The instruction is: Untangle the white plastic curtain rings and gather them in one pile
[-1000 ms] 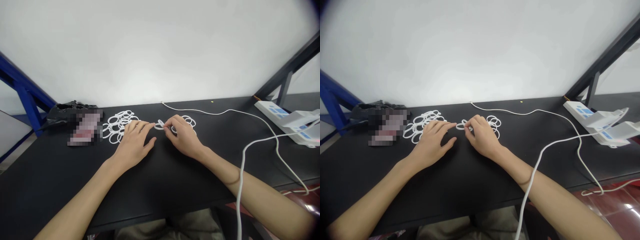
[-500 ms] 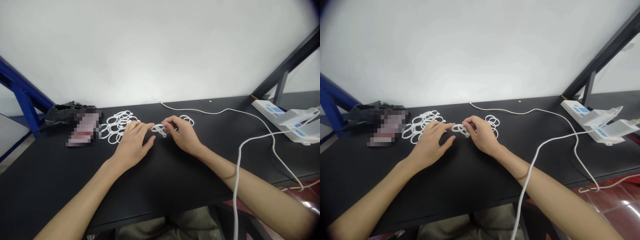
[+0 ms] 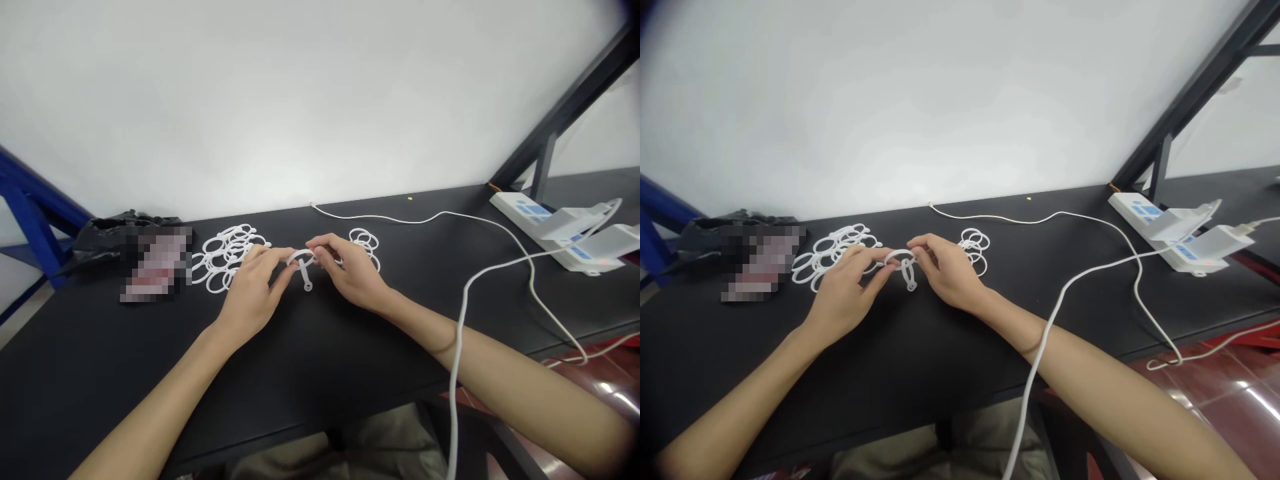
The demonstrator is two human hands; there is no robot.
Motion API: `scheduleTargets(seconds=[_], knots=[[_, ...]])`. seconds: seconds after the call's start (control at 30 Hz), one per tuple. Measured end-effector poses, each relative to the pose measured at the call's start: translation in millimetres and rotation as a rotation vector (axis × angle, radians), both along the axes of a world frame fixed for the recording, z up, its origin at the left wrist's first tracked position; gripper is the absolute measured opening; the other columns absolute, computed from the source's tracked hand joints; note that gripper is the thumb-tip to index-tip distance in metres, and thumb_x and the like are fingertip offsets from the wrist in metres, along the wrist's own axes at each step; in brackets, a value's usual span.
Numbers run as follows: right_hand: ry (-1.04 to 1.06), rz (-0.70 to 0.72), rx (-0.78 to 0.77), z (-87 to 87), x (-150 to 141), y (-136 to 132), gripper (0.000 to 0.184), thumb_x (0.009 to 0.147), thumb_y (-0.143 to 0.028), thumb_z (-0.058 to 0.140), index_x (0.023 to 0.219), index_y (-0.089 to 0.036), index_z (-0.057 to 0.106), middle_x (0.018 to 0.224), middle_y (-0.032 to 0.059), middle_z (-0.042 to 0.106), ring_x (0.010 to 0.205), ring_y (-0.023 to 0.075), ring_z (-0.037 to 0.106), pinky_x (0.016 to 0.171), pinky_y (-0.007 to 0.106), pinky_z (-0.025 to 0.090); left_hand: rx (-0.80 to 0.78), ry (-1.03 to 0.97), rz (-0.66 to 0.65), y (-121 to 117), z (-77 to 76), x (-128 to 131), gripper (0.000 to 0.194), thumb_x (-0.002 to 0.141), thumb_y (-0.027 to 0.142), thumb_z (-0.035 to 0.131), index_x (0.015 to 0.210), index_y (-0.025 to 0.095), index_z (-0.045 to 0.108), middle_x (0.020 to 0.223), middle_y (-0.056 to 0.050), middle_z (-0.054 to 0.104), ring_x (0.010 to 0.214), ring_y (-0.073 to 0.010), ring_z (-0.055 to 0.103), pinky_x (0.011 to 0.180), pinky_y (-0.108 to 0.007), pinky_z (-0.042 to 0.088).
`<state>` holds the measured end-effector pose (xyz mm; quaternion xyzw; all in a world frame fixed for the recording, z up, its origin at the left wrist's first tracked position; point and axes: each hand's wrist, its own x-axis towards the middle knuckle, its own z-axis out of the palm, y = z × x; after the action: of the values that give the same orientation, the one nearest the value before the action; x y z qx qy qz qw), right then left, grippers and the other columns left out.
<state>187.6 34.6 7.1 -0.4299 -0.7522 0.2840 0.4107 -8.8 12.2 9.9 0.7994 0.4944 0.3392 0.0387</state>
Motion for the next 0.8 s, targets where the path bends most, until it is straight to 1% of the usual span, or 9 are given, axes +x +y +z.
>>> scheduleTargets(seconds=[0.1,0.17,0.27,0.37,0.43,0.5,0.6,0.7,0.8], knots=[[-0.033,0.058,0.033,-1.2,2.0,-1.2,0.037,0.092,-0.017,0.045,0.128,-0.019,0.052,0.112,0.0065,0.069,0.095,0.0162,0.066,0.089,0.035,0.051,0.023,-0.078,0.041,0.4,1.5,-0.9,0.017,0.095,0.035,0.056,0.104,0.025,0.067,0.096,-0.002,0.071,0.091,-0.0201,0.064,0.081,-0.033,0.052],[-0.094,0.119,0.065,-1.3,2.2,-3.5,0.050,0.086,-0.015,0.052,0.136,-0.018,0.045,0.121,0.0086,0.067,0.107,0.0192,0.063,0.098,0.040,0.049,0.028,-0.145,0.054,0.7,2.5,-1.5,0.016,0.093,0.035,0.059,0.100,0.025,0.069,0.096,-0.002,0.071,0.090,-0.0194,0.065,0.083,-0.033,0.052],[-0.227,0.170,0.110,-1.3,-0.1,-7.3,0.062,0.084,-0.029,0.062,0.141,-0.017,0.041,0.131,0.0120,0.061,0.120,0.0257,0.056,0.105,0.047,0.043,-0.011,-0.252,0.071,0.7,3.4,-1.9,0.016,0.090,0.038,0.063,0.097,0.026,0.070,0.096,-0.001,0.071,0.087,-0.0184,0.066,0.084,-0.033,0.052],[-0.322,0.185,0.137,-2.3,-3.6,-8.0,0.068,0.083,-0.046,0.067,0.140,-0.017,0.043,0.138,0.0141,0.057,0.124,0.0297,0.053,0.106,0.050,0.041,-0.079,-0.331,0.065,-0.5,4.1,-0.8,0.017,0.088,0.040,0.065,0.095,0.026,0.071,0.096,0.000,0.071,0.085,-0.0173,0.066,0.083,-0.032,0.052],[-0.358,0.188,0.158,-2.9,-5.1,-6.6,0.061,0.085,-0.046,0.067,0.134,-0.016,0.049,0.135,0.0134,0.059,0.121,0.0290,0.054,0.104,0.047,0.043,-0.113,-0.349,0.045,-1.9,5.1,0.8,0.016,0.087,0.040,0.066,0.094,0.027,0.071,0.094,0.001,0.071,0.084,-0.0167,0.066,0.082,-0.031,0.052],[-0.397,0.181,0.175,-3.1,-5.3,-4.6,0.047,0.087,-0.040,0.066,0.125,-0.014,0.055,0.124,0.0127,0.064,0.112,0.0268,0.057,0.099,0.044,0.046,-0.122,-0.346,0.035,-3.3,6.4,2.5,0.014,0.087,0.039,0.067,0.092,0.027,0.071,0.091,0.002,0.071,0.082,-0.0163,0.066,0.081,-0.030,0.052],[-0.453,0.144,0.198,-2.6,-3.1,-1.9,0.034,0.087,-0.034,0.065,0.113,-0.013,0.061,0.110,0.0116,0.068,0.101,0.0249,0.057,0.093,0.042,0.048,-0.089,-0.341,0.069,-4.8,7.9,3.8,0.013,0.088,0.039,0.066,0.093,0.027,0.071,0.091,0.002,0.071,0.081,-0.0162,0.066,0.080,-0.030,0.052],[-0.483,0.068,0.242,-3.0,0.9,0.3,0.033,0.086,-0.033,0.066,0.113,-0.014,0.061,0.108,0.0108,0.067,0.102,0.0257,0.054,0.092,0.042,0.048,-0.048,-0.354,0.136,-4.1,8.2,1.8,0.014,0.089,0.038,0.065,0.094,0.026,0.071,0.095,0.001,0.072,0.087,-0.0177,0.066,0.083,-0.032,0.052],[-0.538,-0.006,0.270,-4.5,4.7,2.3,0.036,0.088,-0.031,0.062,0.119,-0.013,0.061,0.110,0.0128,0.065,0.107,0.0277,0.052,0.095,0.045,0.047,-0.081,-0.457,0.171,-1.2,7.7,-2.1,0.016,0.087,0.039,0.067,0.094,0.025,0.070,0.098,-0.001,0.073,0.090,-0.0193,0.068,0.084,-0.034,0.053]])
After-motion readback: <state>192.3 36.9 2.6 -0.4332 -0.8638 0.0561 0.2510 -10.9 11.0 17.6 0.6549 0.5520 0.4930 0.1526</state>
